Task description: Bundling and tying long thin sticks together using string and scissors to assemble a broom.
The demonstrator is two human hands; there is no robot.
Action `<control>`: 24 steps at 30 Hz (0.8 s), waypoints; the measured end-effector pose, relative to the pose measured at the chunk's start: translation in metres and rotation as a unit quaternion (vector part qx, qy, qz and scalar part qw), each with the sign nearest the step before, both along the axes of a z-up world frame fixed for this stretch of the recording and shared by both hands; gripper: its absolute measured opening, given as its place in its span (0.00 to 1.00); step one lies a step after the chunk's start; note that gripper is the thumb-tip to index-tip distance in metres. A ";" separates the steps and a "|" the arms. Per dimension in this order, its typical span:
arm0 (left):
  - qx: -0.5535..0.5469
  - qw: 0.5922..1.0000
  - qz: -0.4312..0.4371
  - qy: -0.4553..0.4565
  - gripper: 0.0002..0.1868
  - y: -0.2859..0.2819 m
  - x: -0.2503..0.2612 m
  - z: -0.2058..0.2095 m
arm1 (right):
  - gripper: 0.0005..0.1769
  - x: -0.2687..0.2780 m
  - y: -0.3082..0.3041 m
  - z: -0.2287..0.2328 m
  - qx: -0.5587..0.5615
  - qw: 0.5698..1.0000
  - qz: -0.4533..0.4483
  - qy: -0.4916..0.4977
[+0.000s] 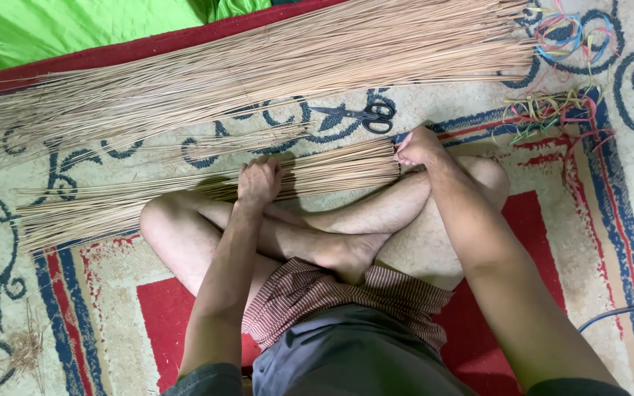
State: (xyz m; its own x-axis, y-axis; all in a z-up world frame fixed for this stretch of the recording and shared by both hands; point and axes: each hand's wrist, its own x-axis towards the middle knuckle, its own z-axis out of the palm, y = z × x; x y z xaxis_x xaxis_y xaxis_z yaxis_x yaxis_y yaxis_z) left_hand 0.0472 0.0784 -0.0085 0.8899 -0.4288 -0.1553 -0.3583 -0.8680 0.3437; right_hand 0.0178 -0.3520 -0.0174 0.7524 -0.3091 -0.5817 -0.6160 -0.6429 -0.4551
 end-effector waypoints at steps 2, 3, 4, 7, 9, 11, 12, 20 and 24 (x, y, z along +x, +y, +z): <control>0.002 1.000 -0.001 0.000 0.12 0.000 -0.001 -0.002 | 0.06 -0.002 0.002 0.003 0.001 1.000 0.001 -0.001; 0.003 1.000 -0.001 -0.001 0.12 0.000 -0.001 -0.002 | 0.06 -0.002 0.003 0.006 0.002 1.000 0.002 -0.003; 0.003 1.000 -0.001 -0.002 0.12 0.000 -0.001 -0.003 | 0.06 -0.001 0.002 0.004 0.002 1.000 0.002 -0.004; 0.010 1.000 -0.003 -0.008 0.11 0.000 0.000 -0.006 | 0.07 0.000 -0.001 -0.004 0.004 1.000 -0.005 -0.007; 0.021 1.000 0.003 -0.016 0.10 -0.001 0.001 -0.010 | 0.08 0.001 -0.005 -0.014 0.014 1.000 -0.013 -0.024; 0.021 1.000 0.004 -0.019 0.10 -0.001 0.000 -0.007 | 0.09 -0.001 0.000 -0.003 0.005 1.000 -0.012 -0.028; 0.022 1.000 0.005 -0.022 0.10 -0.001 -0.001 -0.006 | 0.11 -0.003 0.003 0.002 -0.005 0.999 -0.010 -0.031; -0.012 0.999 -0.011 -0.033 0.10 0.002 -0.001 -0.012 | 0.35 -0.044 0.059 0.198 -0.027 0.984 0.174 -0.006; -0.017 0.999 -0.019 -0.035 0.11 0.002 0.003 -0.021 | 0.41 -0.064 0.042 0.219 -0.135 0.937 0.319 0.040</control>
State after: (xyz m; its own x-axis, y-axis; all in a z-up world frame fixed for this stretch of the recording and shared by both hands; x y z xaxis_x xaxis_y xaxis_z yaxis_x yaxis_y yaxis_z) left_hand 0.0501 0.0804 -0.0294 0.8809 -0.4670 -0.0771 -0.4158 -0.8413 0.3455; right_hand -0.0466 -0.3096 0.2014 0.7918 0.0450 -0.6091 -0.0914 -0.9773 -0.1911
